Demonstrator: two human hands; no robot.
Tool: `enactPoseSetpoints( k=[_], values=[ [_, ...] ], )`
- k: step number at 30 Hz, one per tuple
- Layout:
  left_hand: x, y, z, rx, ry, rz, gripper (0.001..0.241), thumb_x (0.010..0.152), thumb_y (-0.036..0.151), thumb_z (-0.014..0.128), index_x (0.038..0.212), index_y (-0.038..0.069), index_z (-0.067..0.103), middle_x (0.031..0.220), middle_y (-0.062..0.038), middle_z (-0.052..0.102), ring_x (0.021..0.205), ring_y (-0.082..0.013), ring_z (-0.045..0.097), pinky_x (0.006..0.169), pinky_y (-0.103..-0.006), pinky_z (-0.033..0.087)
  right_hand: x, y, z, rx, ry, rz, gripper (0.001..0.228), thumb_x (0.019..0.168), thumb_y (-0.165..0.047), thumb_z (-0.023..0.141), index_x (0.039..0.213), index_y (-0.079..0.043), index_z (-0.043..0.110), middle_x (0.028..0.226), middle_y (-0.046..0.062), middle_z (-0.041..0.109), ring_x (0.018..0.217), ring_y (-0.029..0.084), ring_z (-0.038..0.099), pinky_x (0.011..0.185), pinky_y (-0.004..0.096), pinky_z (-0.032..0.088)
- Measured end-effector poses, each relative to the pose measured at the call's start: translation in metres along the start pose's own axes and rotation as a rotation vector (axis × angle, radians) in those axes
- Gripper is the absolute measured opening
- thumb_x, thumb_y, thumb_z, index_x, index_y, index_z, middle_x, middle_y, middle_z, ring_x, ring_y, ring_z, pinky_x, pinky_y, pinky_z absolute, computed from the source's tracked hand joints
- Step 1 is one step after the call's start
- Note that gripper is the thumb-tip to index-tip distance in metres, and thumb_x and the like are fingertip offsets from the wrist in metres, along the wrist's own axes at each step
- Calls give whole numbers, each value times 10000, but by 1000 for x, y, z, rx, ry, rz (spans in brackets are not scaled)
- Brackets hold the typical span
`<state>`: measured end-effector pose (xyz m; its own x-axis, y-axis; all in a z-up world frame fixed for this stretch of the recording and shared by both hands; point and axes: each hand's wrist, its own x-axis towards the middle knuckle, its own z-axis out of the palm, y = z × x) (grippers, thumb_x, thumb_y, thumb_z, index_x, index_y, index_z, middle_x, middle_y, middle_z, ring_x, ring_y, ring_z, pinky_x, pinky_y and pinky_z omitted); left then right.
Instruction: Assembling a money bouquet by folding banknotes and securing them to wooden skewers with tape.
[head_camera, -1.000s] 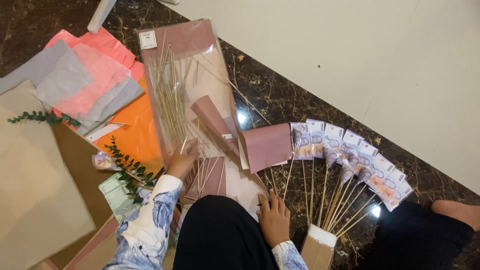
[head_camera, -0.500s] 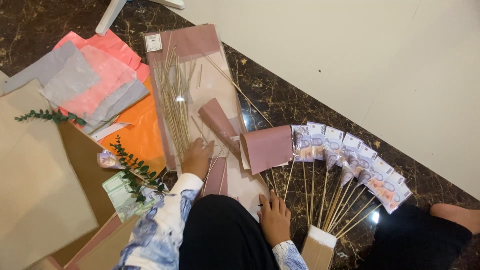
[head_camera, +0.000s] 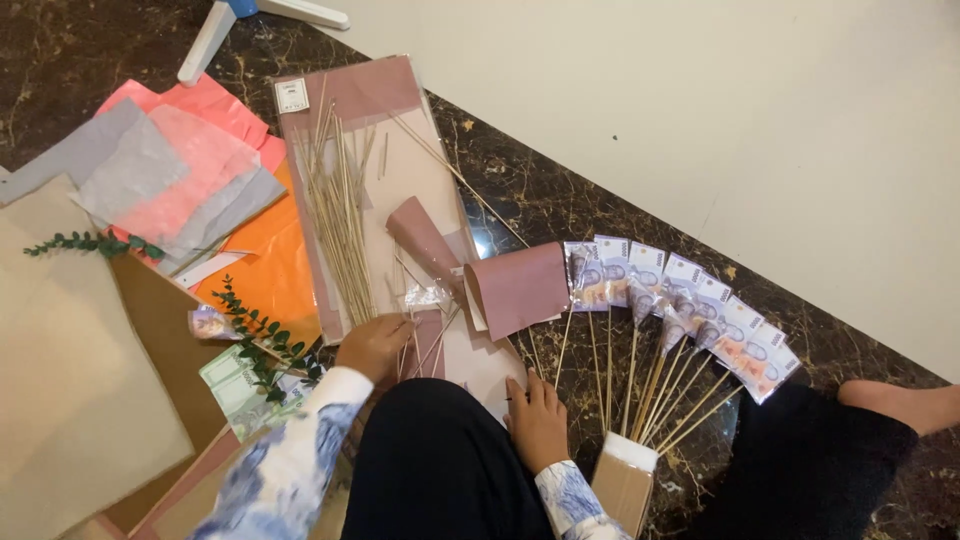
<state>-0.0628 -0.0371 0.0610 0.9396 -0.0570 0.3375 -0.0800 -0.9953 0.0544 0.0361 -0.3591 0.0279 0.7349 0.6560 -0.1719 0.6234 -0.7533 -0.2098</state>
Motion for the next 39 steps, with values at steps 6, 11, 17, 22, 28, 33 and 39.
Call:
enactPoseSetpoints(
  k=[6,11,17,22,28,33,39],
  values=[
    [20,95,-123,-648,432,-502,265,881,3,741,1117,117,778,1066,-99,802,978,-216,782,938,-338,659,-21,0,-50,144,142,-123,514,938,-161,661,1436,-208,540,1570,231,381,1329,458,450,1009,614,445],
    [47,176,-182,-1449,408,-833,129,853,39,767,968,7,816,986,-149,831,849,-197,782,819,-315,701,-66,-5,-104,923,251,-20,347,982,-266,596,1305,-203,705,1401,47,685,1347,216,608,992,355,510],
    [56,238,-181,-1622,364,-684,107,837,85,801,864,-17,788,927,-176,780,711,-217,753,734,-329,685,-149,-21,-229,1734,95,636,538,973,-296,519,1387,14,669,1246,179,754,1134,300,704,975,428,561],
    [60,283,-188,-1645,348,-598,99,836,27,791,912,-33,773,949,-189,795,804,-219,764,772,-324,698,-206,18,-183,1861,214,412,433,967,-214,580,1268,84,670,958,219,741,771,261,658,695,355,515],
    [33,324,-163,-1628,147,-526,99,866,66,784,949,16,805,834,-107,796,733,-155,725,719,-284,626,-241,59,-135,1993,537,573,52,963,-21,670,987,22,654,762,158,636,607,167,551,541,237,451],
    [-1,347,-131,-1757,-136,-732,129,861,3,776,975,-34,824,778,-138,773,736,-190,732,701,-311,650,-267,91,-125,1916,610,634,39,957,-27,688,965,-5,657,752,139,630,592,144,543,504,193,424],
    [-14,350,-136,-1802,-490,-846,284,930,86,711,1148,-64,814,953,-181,823,690,-184,714,657,-269,638,-282,99,-141,1769,504,522,61,972,-48,675,1009,0,664,793,153,653,669,194,582,609,287,483]
  ],
)
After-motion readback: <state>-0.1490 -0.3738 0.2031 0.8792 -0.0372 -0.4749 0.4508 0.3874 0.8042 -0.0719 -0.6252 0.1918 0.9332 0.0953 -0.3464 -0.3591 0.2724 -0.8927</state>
